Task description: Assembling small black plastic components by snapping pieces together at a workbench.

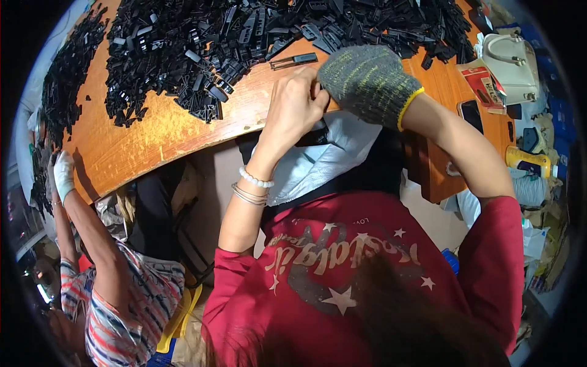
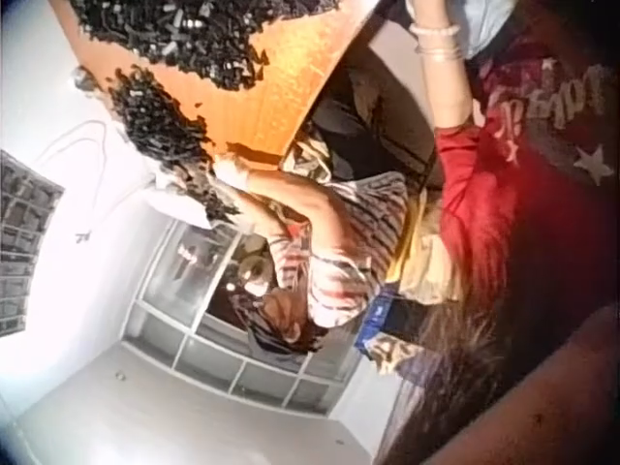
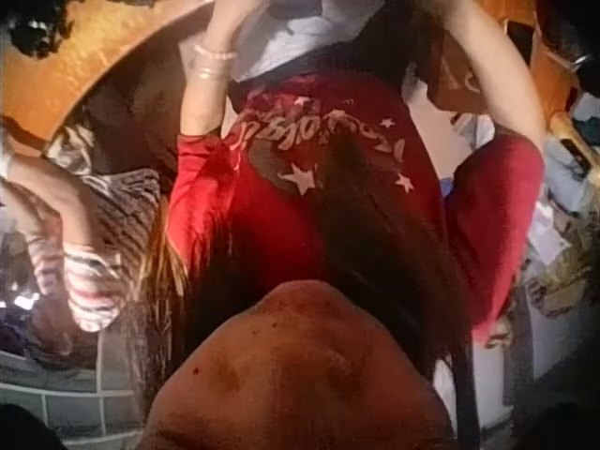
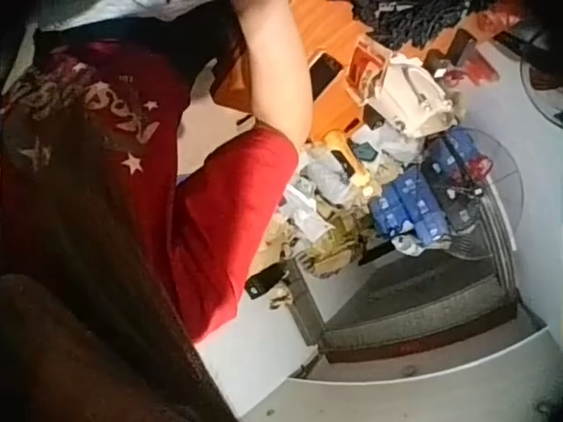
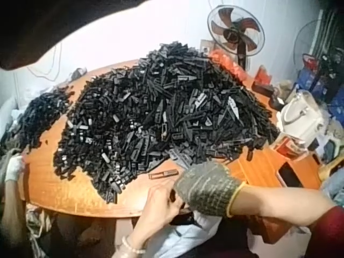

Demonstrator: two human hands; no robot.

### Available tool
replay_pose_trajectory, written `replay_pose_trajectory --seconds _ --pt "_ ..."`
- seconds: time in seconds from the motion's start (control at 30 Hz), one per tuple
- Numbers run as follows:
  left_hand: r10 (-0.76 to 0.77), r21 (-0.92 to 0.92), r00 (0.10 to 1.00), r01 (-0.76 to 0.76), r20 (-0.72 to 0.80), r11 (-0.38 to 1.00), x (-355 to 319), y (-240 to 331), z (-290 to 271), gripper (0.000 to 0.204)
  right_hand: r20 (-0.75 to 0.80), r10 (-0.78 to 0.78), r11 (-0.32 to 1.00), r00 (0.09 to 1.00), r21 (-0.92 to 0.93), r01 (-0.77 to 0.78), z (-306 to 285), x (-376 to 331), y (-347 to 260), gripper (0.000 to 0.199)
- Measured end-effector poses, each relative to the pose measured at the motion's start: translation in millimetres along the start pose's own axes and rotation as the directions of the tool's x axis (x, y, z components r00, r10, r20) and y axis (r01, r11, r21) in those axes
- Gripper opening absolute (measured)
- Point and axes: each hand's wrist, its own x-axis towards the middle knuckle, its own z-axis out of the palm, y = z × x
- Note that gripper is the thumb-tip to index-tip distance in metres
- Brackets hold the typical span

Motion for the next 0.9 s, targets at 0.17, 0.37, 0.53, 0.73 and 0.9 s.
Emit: replay_pose_trajectory --seconds 0.17,0.37,0.53,0.73,0.9 --pt "0.014 0.047 0.998 -0.011 -0.059 0.999 -10.4 5.9 -1.8 0.012 -0.135 0.031 0.99 0.99 -0.129 -0.049 24.2 -35.7 -2.3 0.024" --pt "0.062 0.048 0.99 -0.056 -0.128 0.997 -34.8 10.1 -12.9 0.012 -0.207 0.301 0.876 0.931 0.445 -0.184 26.7 -76.3 -19.5 0.03" --pt "0.007 0.026 0.998 -0.005 -0.06 1.0 -45.2 19.7 -17.3 0.019 -0.23 0.367 0.764 0.901 0.628 -0.151 41.3 -80.2 -26.6 0.037" --pt "-0.298 -0.793 0.934 0.33 0.196 0.512 -55.3 14.0 -20.6 0.028 0.152 0.541 0.076 0.827 0.971 -0.228 26.8 -85.4 -36.0 0.035" --pt "-0.249 -0.877 0.902 0.412 0.353 0.249 -53.0 8.7 -14.9 0.017 0.113 0.524 0.118 0.844 0.972 -0.203 35.0 -87.4 -40.8 0.034"
